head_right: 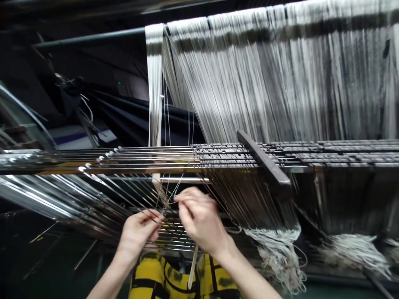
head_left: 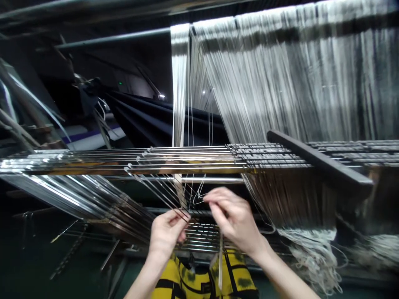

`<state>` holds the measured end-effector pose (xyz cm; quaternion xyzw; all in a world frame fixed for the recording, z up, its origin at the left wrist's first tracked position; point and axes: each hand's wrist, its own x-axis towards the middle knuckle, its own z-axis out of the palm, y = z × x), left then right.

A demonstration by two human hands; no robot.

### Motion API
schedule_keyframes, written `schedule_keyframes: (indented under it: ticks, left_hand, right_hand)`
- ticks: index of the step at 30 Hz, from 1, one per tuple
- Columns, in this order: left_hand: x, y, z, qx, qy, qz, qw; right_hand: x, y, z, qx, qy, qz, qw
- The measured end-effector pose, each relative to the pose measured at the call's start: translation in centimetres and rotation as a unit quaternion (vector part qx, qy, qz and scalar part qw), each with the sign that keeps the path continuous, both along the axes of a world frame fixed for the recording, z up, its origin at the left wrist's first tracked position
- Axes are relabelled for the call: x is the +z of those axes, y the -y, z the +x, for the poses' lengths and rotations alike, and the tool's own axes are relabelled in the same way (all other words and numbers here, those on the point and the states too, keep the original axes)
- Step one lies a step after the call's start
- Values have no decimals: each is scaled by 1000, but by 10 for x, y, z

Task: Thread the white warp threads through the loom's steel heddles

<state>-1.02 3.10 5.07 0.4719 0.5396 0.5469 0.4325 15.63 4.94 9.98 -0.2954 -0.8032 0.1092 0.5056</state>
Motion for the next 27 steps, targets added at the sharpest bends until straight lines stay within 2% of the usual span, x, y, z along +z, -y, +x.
schedule_keyframes:
  ticks: [2, 4, 7, 13, 18, 22, 25, 27]
  left_hand:
    - [2, 16, -6, 6, -17, -15, 1000]
    - [5, 26, -6, 26, -9, -10, 1000]
    - [7, 33, 1, 48, -14, 8, 999]
    - [1, 37, 5, 69, -165, 40, 983]
    - [0, 35, 6, 38, -81, 5, 996]
    - [6, 35, 4, 44, -23, -10, 999]
    - [9, 36, 4, 27, -17, -1, 999]
    - [9, 36, 4, 27, -57, 9, 998]
  right_hand:
    - [-2, 11, -4, 36, 62, -19, 997]
    - [-5, 12, -10, 29, 119, -45, 991]
    - [-9, 7, -16, 9, 152, -57, 987]
    - [-13, 8, -10, 13, 162, -26, 986]
    - [-13, 11, -9, 24, 191, -46, 980]
    - [-13, 6, -12, 38, 183, -67, 980]
    - [-13, 2, -14, 31, 154, -66, 985]
    - [-13, 0, -15, 30, 148, -56, 987]
